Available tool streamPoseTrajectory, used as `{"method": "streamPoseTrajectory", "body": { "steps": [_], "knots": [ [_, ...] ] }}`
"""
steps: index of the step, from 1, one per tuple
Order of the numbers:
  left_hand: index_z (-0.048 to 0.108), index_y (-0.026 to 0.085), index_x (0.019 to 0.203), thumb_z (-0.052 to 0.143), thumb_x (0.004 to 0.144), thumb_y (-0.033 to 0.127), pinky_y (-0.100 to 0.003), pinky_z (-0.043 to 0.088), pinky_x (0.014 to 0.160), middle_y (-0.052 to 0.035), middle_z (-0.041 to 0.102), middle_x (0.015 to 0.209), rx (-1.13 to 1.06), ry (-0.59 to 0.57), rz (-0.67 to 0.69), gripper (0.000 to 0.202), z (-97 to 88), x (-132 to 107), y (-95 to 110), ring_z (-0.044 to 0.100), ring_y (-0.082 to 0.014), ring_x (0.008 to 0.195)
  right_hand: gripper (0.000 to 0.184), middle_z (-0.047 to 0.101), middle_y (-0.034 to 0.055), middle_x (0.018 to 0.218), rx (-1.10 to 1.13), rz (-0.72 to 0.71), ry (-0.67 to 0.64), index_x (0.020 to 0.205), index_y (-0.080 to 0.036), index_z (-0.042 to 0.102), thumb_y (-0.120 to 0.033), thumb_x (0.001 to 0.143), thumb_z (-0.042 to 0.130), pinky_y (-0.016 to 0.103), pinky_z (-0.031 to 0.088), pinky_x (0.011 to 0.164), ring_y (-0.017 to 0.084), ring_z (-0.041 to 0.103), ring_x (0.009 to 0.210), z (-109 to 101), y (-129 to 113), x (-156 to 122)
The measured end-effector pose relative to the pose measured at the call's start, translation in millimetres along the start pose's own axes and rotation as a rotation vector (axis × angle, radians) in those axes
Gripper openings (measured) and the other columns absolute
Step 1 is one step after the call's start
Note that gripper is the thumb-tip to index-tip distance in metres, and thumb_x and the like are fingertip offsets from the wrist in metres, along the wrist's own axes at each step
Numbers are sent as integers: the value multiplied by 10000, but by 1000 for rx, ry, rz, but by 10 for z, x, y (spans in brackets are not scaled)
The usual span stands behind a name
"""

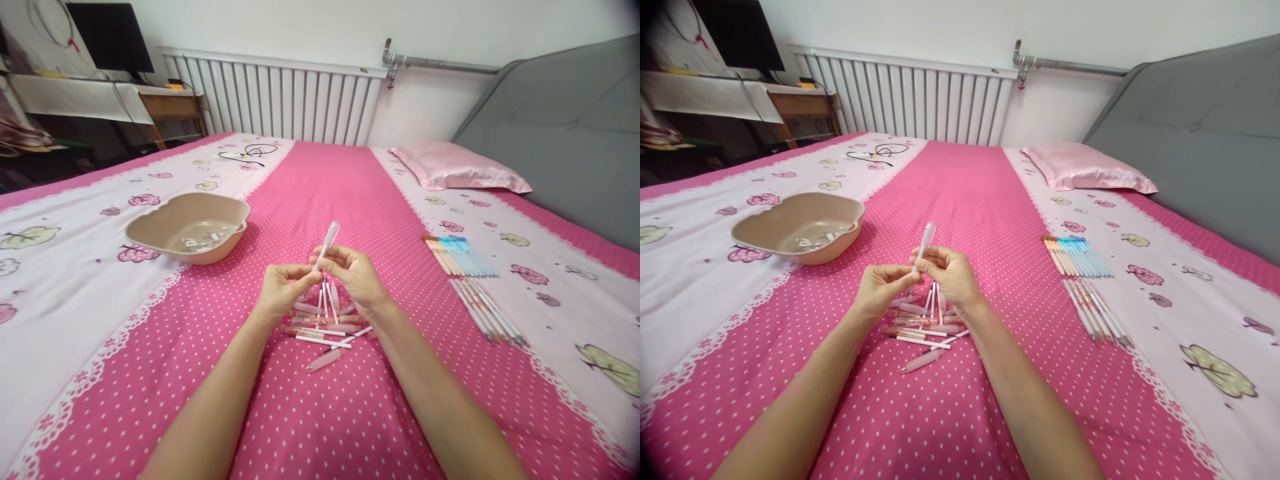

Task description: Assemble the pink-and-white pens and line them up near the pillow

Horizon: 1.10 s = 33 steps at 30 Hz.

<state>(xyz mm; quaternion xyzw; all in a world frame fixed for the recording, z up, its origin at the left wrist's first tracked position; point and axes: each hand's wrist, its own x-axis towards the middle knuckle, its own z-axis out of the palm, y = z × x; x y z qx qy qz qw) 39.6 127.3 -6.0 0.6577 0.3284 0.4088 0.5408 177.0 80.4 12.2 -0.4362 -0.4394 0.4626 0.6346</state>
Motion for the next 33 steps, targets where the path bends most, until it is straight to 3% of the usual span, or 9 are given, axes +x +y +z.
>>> {"method": "streamPoseTrajectory", "body": {
  "steps": [7,11,17,24,28,33],
  "knots": [
    [711,134,755,784,545,363,-234,476,589,-57,712,716,-163,29,-82,319,32,14,1,620,-134,614,347,685,64,975,-20,4,32,954,-195,643,-339,651,735,365,479,888,191,623,960,19,60,10],
    [638,131,731,809,503,339,-201,462,548,-4,667,642,-271,124,-81,353,39,34,-2,592,-95,562,364,658,77,1047,-73,-29,45,993,-197,612,-300,662,725,367,454,929,187,596,1019,17,74,4],
    [518,140,703,809,502,334,-193,462,516,47,595,560,-271,203,-72,404,28,60,-38,559,-73,489,279,650,56,959,-150,31,19,925,-183,582,-205,665,682,339,459,890,157,609,944,28,80,-16],
    [420,161,601,820,460,339,-152,344,409,76,513,463,-167,295,-80,460,39,64,-58,471,-43,407,267,638,11,779,-239,138,-74,773,-181,556,-226,588,743,317,496,751,145,623,750,55,106,-53],
    [425,162,598,815,460,340,-161,336,401,77,509,460,-135,304,-76,450,40,67,-62,469,-49,405,303,626,0,700,-301,108,-56,708,-182,559,-304,543,783,312,490,696,147,609,674,54,174,-39],
    [480,142,626,804,493,360,-186,409,454,42,567,495,-151,273,-94,412,36,63,-32,534,-77,448,265,638,18,745,-330,103,-28,727,-172,576,-309,588,755,300,483,706,143,610,703,49,193,-24]
  ]
}}
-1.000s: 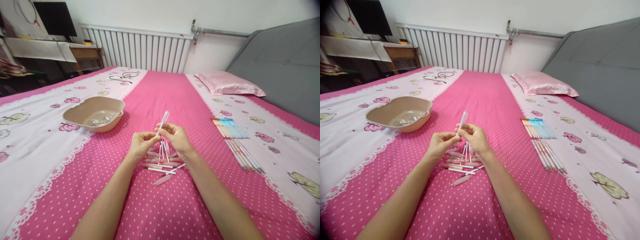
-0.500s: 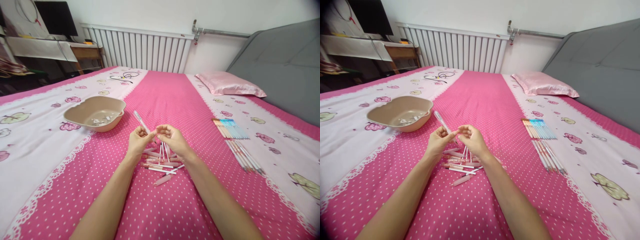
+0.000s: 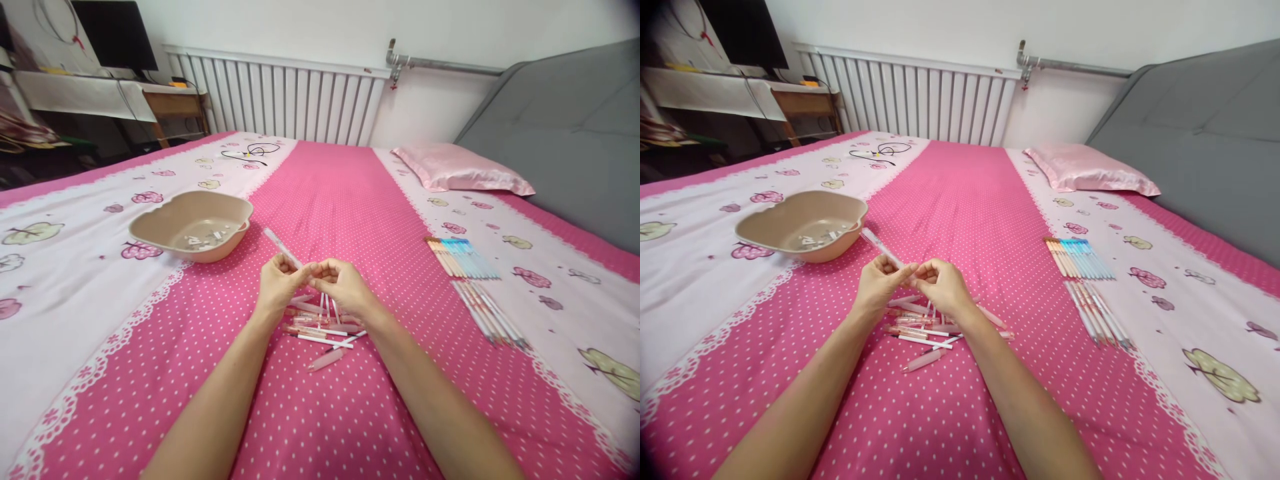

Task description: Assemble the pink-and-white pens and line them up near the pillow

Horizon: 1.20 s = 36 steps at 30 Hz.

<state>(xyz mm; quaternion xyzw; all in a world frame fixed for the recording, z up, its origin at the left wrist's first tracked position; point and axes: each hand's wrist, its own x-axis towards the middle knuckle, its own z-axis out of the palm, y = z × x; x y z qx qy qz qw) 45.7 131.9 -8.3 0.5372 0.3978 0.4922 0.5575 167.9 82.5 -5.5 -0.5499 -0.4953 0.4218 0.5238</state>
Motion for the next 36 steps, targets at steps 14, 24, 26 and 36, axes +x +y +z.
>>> {"method": "streamPoseTrajectory", "body": {
  "steps": [14,24,26,36],
  "knots": [
    [620,117,698,751,589,355,-164,394,491,31,584,579,-86,-29,39,293,-7,-2,9,494,-47,488,188,649,31,778,-141,-148,82,795,-159,593,-301,694,663,280,491,700,136,615,715,-1,56,39],
    [627,102,776,731,618,379,-174,405,500,8,594,635,-63,12,69,336,-19,-9,18,484,-46,505,129,687,23,761,-338,-218,173,763,-170,649,-291,719,651,285,474,703,149,622,708,-20,-8,3],
    [629,104,846,725,623,395,-185,417,514,-2,601,676,-51,15,77,379,-20,-10,10,496,-52,521,123,691,23,770,-342,-235,197,772,-171,658,-285,729,643,285,473,717,150,624,717,-29,-7,11],
    [514,155,1160,624,724,462,-305,473,713,-104,589,1086,439,289,451,544,-235,-113,-125,557,-154,794,176,695,44,811,-405,-328,455,816,-164,665,-317,746,616,301,464,755,174,633,759,-191,225,-11]
  ]
}}
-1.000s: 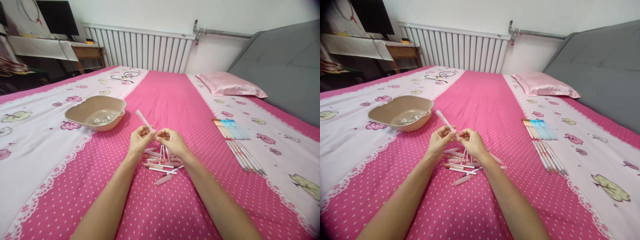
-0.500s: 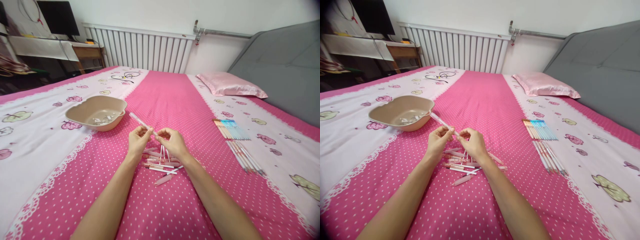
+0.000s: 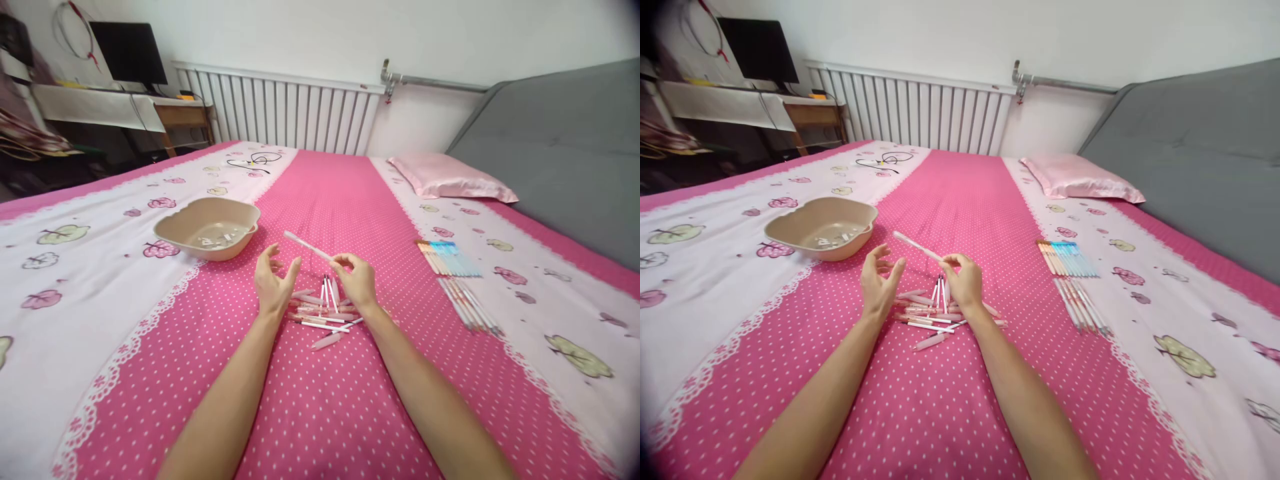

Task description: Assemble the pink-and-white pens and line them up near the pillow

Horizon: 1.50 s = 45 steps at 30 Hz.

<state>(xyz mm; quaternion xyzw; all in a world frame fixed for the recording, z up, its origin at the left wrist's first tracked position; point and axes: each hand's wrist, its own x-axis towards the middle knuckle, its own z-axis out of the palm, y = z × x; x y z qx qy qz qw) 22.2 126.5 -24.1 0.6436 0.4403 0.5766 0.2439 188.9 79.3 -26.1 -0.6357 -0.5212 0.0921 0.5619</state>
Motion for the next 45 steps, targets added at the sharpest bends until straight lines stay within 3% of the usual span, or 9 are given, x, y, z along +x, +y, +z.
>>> {"method": "streamPoseTrajectory", "body": {
  "steps": [3,9,14,19,24,28,34,45],
  "knots": [
    [509,147,1181,567,774,435,-335,461,787,-106,587,1094,106,53,116,501,-231,-173,-39,549,-174,855,186,684,66,837,-116,-40,114,821,-161,661,-318,774,575,324,451,766,192,618,783,-149,67,-108],
    [515,124,1213,401,841,470,-389,442,886,-121,603,1086,336,-8,84,521,-571,-457,-61,576,-224,946,206,668,89,845,-150,-9,410,836,-147,652,-313,794,536,325,434,778,197,582,795,-545,192,-440],
    [439,37,1294,258,856,525,-436,296,1051,-204,498,1288,652,-231,71,680,-588,-548,-40,415,-298,1239,231,677,86,844,-200,56,504,846,-146,656,-326,795,520,301,443,758,180,588,779,-927,253,-681],
    [411,-27,1300,170,873,494,-428,234,1079,-241,457,1327,851,-391,121,716,-581,-603,-52,358,-304,1289,277,691,86,854,-247,147,536,868,-131,667,-349,780,520,287,452,758,174,609,774,-1492,341,-779],
    [462,1,1254,148,884,468,-430,262,1044,-233,494,1291,900,-435,139,673,-591,-604,24,410,-308,1245,299,694,118,894,-351,268,607,900,-106,673,-326,756,530,299,433,794,195,607,795,-2153,567,-818],
    [487,16,1217,160,882,463,-423,274,1032,-222,521,1261,881,-432,136,646,-590,-585,73,434,-302,1214,284,696,118,908,-439,377,641,898,-118,683,-302,733,544,302,416,801,211,606,817,-2513,777,-891],
    [501,26,1187,151,888,459,-414,291,1021,-212,569,1187,883,-439,129,632,-594,-581,92,468,-294,1178,281,704,108,873,-498,555,678,893,-143,694,-310,731,536,295,422,731,211,616,773,-2592,966,-967],
    [534,58,1159,174,891,440,-411,296,1025,-197,577,1186,878,-411,164,589,-585,-580,40,479,-286,1166,229,710,71,865,-612,607,684,829,-220,711,-337,715,551,320,389,782,203,605,799,-2516,1044,-877]
  ]
}}
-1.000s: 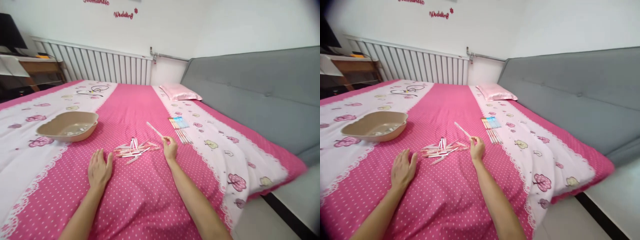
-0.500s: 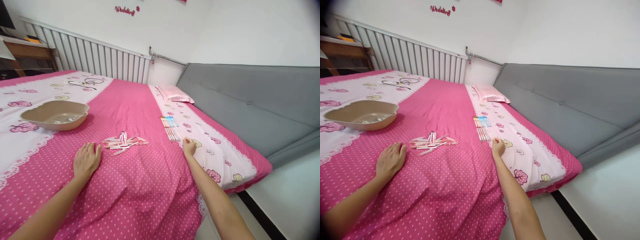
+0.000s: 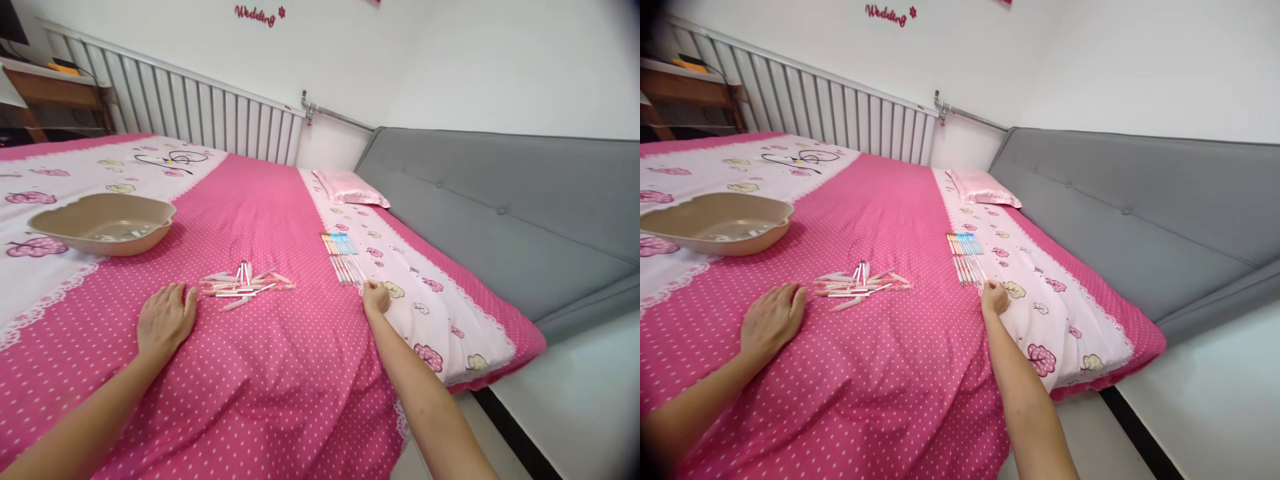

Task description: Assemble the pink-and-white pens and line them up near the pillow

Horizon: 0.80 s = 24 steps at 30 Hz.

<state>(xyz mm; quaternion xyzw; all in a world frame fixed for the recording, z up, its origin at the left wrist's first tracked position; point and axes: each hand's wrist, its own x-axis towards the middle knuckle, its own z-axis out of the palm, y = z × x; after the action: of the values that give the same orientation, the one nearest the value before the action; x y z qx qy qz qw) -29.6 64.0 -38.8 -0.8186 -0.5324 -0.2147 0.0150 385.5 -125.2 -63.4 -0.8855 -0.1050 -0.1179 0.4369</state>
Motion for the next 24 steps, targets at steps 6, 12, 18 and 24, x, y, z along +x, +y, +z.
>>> {"method": "streamPoseTrajectory", "body": {
  "steps": [6,12,18,24],
  "knots": [
    [541,72,1152,161,885,454,-403,299,1025,-188,580,1188,10,9,-2,601,14,4,-4,487,-282,1158,219,706,68,842,-42,-8,-3,813,-227,714,-334,710,553,322,391,770,202,598,771,79,17,55],
    [556,92,1132,153,886,468,-397,308,1015,-186,587,1177,21,1,-4,603,25,19,-9,500,-279,1143,233,701,77,862,-77,-23,-7,831,-219,716,-330,724,543,318,390,762,205,596,779,116,31,77],
    [568,93,1104,183,888,445,-395,331,1000,-168,606,1157,38,23,4,564,20,18,2,516,-280,1124,230,704,65,862,-82,-41,2,822,-224,717,-317,723,531,312,384,763,200,593,786,131,50,79],
    [563,78,1116,172,883,451,-399,320,998,-191,598,1146,7,11,1,589,0,16,12,513,-287,1115,220,706,73,867,-88,-47,1,821,-223,716,-320,721,545,325,377,759,211,593,789,130,47,74]
  ]
}}
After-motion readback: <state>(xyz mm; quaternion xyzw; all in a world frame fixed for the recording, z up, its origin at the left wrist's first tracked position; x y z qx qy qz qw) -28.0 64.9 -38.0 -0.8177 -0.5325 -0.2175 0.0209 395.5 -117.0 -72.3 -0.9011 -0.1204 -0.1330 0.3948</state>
